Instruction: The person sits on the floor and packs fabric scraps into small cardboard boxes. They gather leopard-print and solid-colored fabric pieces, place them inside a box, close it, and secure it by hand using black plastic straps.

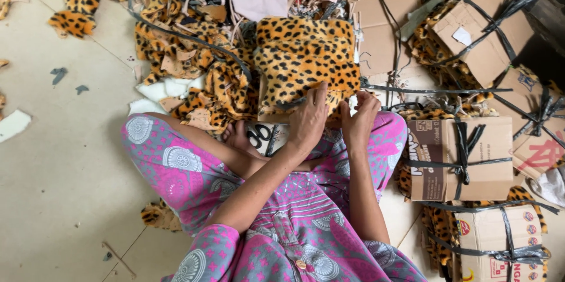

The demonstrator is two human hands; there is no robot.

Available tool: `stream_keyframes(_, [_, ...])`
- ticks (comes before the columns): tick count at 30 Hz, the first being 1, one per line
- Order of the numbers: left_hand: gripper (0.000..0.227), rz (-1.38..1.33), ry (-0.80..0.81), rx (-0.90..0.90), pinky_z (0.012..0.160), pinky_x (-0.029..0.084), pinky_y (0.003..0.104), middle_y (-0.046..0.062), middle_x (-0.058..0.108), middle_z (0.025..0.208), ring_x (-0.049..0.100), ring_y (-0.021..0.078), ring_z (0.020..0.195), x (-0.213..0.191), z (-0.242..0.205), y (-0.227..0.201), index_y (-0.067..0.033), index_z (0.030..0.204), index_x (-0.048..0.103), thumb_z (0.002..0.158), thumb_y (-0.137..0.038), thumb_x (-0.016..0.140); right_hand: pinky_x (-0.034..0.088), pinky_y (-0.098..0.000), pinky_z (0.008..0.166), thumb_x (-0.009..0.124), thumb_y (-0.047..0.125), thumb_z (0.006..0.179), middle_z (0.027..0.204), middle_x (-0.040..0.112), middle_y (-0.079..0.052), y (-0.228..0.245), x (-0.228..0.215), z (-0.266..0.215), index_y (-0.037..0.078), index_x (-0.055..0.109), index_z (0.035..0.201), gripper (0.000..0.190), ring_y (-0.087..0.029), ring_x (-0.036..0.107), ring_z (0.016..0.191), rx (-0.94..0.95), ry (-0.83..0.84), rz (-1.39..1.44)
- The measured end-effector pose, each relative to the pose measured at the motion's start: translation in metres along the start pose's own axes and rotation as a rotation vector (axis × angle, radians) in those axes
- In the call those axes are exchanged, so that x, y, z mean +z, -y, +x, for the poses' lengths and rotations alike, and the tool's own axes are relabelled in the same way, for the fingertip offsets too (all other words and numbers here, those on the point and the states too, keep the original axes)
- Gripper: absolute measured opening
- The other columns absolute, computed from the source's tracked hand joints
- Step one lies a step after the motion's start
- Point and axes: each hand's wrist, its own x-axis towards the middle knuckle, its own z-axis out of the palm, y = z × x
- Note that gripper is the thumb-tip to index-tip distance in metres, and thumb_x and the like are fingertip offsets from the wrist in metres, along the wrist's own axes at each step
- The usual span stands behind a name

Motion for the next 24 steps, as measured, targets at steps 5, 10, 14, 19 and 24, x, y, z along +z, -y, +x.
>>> stream_keyframes(5, [0.046, 0.145, -0.245, 0.112, 0.056, 0.061, 0.033, 0.012, 0.054, 0.118, 0.072, 0.0251, 0.084, -0.025, -0.009, 0.004, -0.0081, 0.134, 0.055, 0.093, -0.016, 0.073, 0.053, -0.0387, 0.067, 0.071, -0.002, 0.091, 0.101, 0.042, -0.007, 0.003, 0.012, -0.001, 0.009, 0.054, 0.115, 0.031, -0.025, 0.060, 0.082, -0.097, -0.038, -0.034])
stream_keyframes(10, [0.028, 0.117, -0.399, 0.096, 0.066, 0.059, 0.032, 0.004, 0.055, 0.112, 0.069, 0.0201, 0.090, -0.013, -0.004, 0.053, -0.0129, 0.114, 0.068, 0.089, -0.019, 0.077, 0.056, -0.0321, 0.067, 0.064, -0.004, 0.098, 0.102, 0.047, -0.005, 0.038, 0.025, 0.004, 0.011, 0.061, 0.112, 0.021, -0.024, 0.064, 0.089, -0.163, -0.022, 0.053])
stream_keyframes(14, [0.014, 0.134, -0.484, -0.045, 0.069, 0.058, 0.034, 0.005, 0.057, 0.109, 0.069, 0.0243, 0.090, -0.048, -0.009, 0.113, -0.0133, 0.108, 0.067, 0.095, -0.015, 0.068, 0.058, -0.0378, 0.071, 0.066, 0.001, 0.095, 0.097, 0.062, -0.004, 0.095, 0.069, -0.013, 0.017, 0.071, 0.112, 0.024, -0.029, 0.068, 0.091, -0.352, 0.238, 0.109])
stream_keyframes(19, [0.017, 0.233, -0.527, -0.267, 0.075, 0.058, 0.044, 0.012, 0.059, 0.110, 0.065, 0.0347, 0.101, -0.095, -0.026, 0.178, -0.0115, 0.111, 0.067, 0.094, -0.013, 0.068, 0.061, -0.0347, 0.078, 0.065, 0.004, 0.095, 0.106, 0.068, 0.006, 0.144, 0.142, -0.040, 0.023, 0.074, 0.111, 0.026, -0.021, 0.073, 0.093, -0.482, 0.457, 0.140])
stream_keyframes(24, [0.032, 0.169, -0.264, -0.567, 0.085, 0.053, 0.047, 0.010, 0.055, 0.117, 0.059, 0.0316, 0.111, -0.105, -0.016, 0.213, -0.0125, 0.124, 0.056, 0.097, -0.020, 0.071, 0.059, -0.0530, 0.090, 0.055, 0.010, 0.103, 0.127, 0.059, -0.010, 0.159, 0.207, -0.033, 0.017, 0.065, 0.128, 0.028, -0.041, 0.067, 0.110, -0.209, 0.720, 0.188])
